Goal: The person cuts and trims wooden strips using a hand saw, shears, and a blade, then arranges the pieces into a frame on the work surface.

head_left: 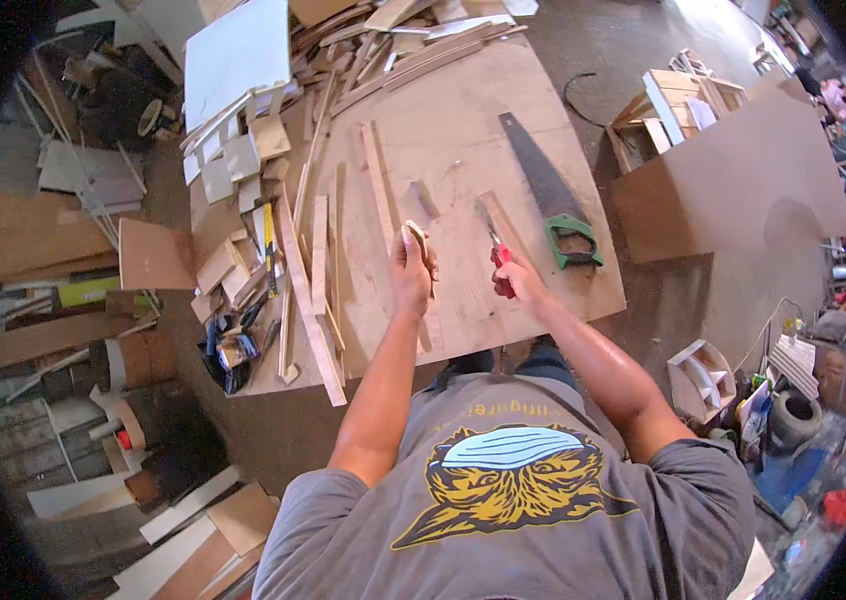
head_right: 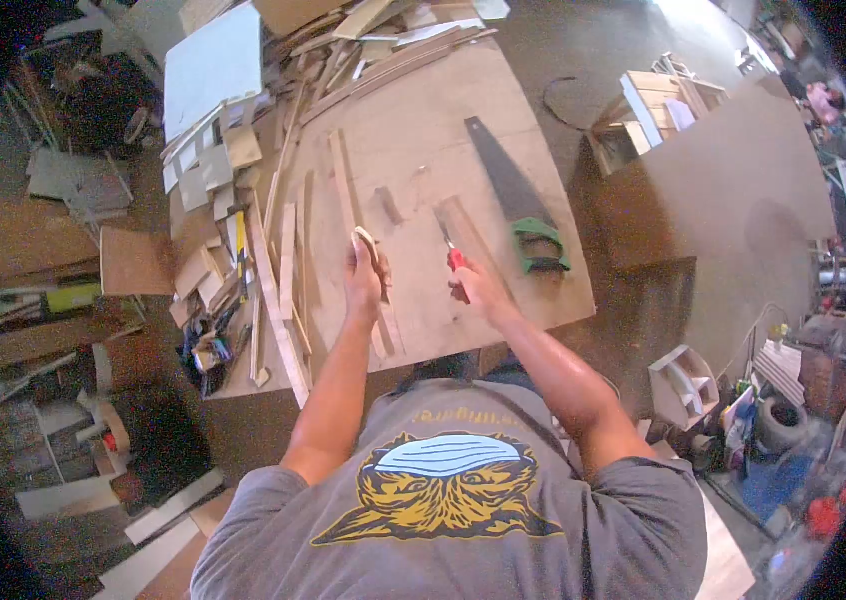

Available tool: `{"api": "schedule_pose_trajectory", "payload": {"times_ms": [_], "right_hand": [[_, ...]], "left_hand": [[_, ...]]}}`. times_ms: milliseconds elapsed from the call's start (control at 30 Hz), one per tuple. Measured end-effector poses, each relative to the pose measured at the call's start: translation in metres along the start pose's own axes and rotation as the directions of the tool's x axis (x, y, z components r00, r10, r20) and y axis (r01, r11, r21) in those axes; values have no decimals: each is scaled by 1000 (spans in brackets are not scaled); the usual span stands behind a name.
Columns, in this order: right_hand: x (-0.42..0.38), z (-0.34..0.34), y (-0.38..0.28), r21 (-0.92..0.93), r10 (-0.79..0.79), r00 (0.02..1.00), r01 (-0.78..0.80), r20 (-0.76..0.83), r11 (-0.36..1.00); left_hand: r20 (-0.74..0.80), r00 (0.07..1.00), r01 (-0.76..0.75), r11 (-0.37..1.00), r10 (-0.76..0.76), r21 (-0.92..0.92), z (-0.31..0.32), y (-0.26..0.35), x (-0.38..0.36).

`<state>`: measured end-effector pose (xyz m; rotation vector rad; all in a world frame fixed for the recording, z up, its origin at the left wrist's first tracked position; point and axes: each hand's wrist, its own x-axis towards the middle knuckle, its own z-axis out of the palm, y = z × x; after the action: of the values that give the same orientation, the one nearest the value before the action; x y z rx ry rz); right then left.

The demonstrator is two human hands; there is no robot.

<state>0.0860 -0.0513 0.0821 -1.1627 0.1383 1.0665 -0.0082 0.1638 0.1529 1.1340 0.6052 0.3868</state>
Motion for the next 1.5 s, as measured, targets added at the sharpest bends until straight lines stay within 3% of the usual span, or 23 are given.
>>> {"api": "schedule_pose_trajectory", "payload": {"times_ms": [100,133,200,267,367,400,467,533,667,833,1067,1167,1267,1367,1400,1467,1500], "right_hand": [[-52,14,-25,-161,-200,976,184,-89,970],[-76,24,-35,-233,-309,929,261,-204,937],[-122,27,-63,-510,-514,835,360,-198,781],[-167,28,-90,-720,-680,707,368,-194,588],[-200,2,-97,-811,-761,587,283,-276,512],[-213,-2,-102,-830,-760,570,224,-314,511],[-236,-13,-112,-844,-785,516,199,-342,499],[-252,-30,-116,-848,-793,473,160,-383,505],[-285,-64,-129,-846,-816,364,122,-449,520],[-313,-110,-137,-815,-798,295,97,-525,572],[-333,-157,-136,-778,-761,235,30,-605,627],[-336,-175,-133,-793,-789,144,42,-597,608],[-344,-192,-133,-747,-735,178,-1,-655,665],[-341,-212,-128,-666,-669,180,90,-721,741],[-340,-218,-126,-664,-675,130,122,-726,738],[-341,-229,-125,-663,-679,29,186,-734,725],[-344,-230,-126,-692,-703,26,155,-710,705]], "left_hand": [[199,979,-46,998,52,-39,55,14,-11],[225,974,-28,999,35,-33,78,20,-19],[330,942,-64,998,64,-12,116,26,-25],[397,917,-49,999,44,4,154,25,-35],[518,853,0,994,56,-107,205,9,-39],[578,810,-7,988,94,-151,223,6,-41],[523,852,-8,998,36,-56,264,8,-59],[557,831,8,999,12,-33,295,-6,-68],[717,693,-82,996,76,-27,352,-27,-87],[749,662,4,1000,16,-24,410,-59,-106],[780,623,89,996,-57,1,466,-80,-132],[835,546,194,980,-70,-45,474,-114,-124],[863,500,100,995,-65,17,488,-130,-124],[865,484,142,988,-129,68,508,-135,-137],[912,398,210,978,-96,11,516,-135,-136],[895,434,188,982,-107,27,526,-137,-145],[884,452,179,983,-115,37,532,-132,-152]]}}
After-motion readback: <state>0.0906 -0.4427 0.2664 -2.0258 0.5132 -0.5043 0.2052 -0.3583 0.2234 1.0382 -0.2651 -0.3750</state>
